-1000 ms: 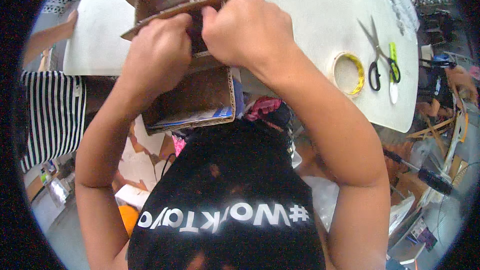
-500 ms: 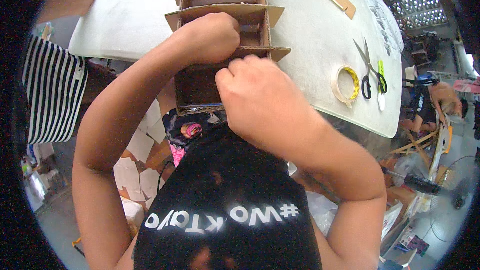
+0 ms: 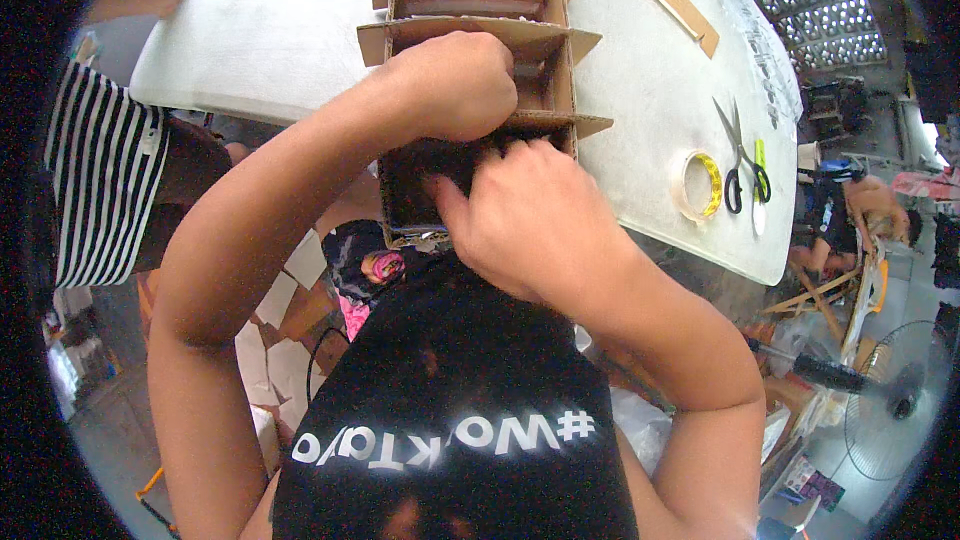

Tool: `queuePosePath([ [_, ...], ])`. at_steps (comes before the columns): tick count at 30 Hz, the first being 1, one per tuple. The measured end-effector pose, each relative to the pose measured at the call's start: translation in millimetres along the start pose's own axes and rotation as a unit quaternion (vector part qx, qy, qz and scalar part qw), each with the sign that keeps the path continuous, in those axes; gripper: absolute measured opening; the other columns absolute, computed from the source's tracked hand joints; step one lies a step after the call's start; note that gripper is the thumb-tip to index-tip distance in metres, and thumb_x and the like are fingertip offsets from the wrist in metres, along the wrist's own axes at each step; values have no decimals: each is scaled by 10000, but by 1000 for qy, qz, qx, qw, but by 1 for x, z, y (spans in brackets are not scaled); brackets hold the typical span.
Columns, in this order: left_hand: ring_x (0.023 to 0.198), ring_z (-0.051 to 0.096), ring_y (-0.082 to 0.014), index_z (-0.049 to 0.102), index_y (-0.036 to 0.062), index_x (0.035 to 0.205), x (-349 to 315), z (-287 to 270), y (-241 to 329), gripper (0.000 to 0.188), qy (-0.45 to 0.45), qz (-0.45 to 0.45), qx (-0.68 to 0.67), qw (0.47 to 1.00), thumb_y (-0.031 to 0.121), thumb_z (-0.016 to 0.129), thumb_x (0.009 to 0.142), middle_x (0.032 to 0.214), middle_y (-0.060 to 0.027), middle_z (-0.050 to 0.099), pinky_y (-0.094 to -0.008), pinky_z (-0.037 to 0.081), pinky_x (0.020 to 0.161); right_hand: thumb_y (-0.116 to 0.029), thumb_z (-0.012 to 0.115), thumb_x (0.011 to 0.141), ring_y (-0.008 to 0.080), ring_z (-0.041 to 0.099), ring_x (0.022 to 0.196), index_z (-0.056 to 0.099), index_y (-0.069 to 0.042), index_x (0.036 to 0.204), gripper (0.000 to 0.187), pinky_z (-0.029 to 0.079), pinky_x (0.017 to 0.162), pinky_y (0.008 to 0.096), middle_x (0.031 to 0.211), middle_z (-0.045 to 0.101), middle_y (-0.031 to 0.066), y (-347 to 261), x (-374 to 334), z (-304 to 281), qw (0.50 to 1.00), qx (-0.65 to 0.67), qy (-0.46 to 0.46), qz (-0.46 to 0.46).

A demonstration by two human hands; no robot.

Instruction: The person assembles a multi-compartment cardboard organizer by inserting pre-cut cardboard dividers into a base box and securing them with clear packing tape. They use scissors to trim excess tape and adjust the fit of the dividers. The person works at a white table in a workshop-like setting.

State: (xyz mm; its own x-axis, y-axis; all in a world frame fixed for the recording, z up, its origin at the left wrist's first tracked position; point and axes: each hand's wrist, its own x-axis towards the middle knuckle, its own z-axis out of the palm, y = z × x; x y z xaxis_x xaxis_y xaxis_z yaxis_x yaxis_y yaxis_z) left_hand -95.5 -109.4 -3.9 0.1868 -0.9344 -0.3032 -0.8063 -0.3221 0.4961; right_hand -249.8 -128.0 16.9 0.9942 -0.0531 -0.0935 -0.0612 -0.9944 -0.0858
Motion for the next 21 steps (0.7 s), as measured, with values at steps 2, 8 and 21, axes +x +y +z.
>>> queuePosePath([
  [2, 924, 694, -416, 758, -21, 858, 5, 7, -3, 259, 20, 47, 59, 997, 91, 537, 782, 957, -248, 708, -459, 546, 892, -268, 526, 954, 379, 692, 692, 707, 2, 837, 346, 559, 623, 496, 745, 679, 215, 1, 1, -2, 999, -7, -30, -28],
  [8, 886, 703, -390, 762, -8, 811, 4, 9, -2, 218, 26, 102, 107, 989, 91, 573, 764, 918, -230, 713, -444, 562, 847, -232, 589, 837, 366, 708, 721, 721, -36, 788, 242, 578, 653, 476, 739, 693, 195, -11, 14, 1, 995, 35, -59, -66],
  [21, 855, 712, -356, 752, -6, 774, 12, 9, -16, 193, 15, 224, 268, 937, 102, 595, 745, 849, -199, 718, -423, 574, 799, -188, 527, 832, 400, 698, 758, 686, -23, 734, 249, 567, 717, 513, 747, 696, 211, -4, 12, -14, 987, 18, -153, 52],
])
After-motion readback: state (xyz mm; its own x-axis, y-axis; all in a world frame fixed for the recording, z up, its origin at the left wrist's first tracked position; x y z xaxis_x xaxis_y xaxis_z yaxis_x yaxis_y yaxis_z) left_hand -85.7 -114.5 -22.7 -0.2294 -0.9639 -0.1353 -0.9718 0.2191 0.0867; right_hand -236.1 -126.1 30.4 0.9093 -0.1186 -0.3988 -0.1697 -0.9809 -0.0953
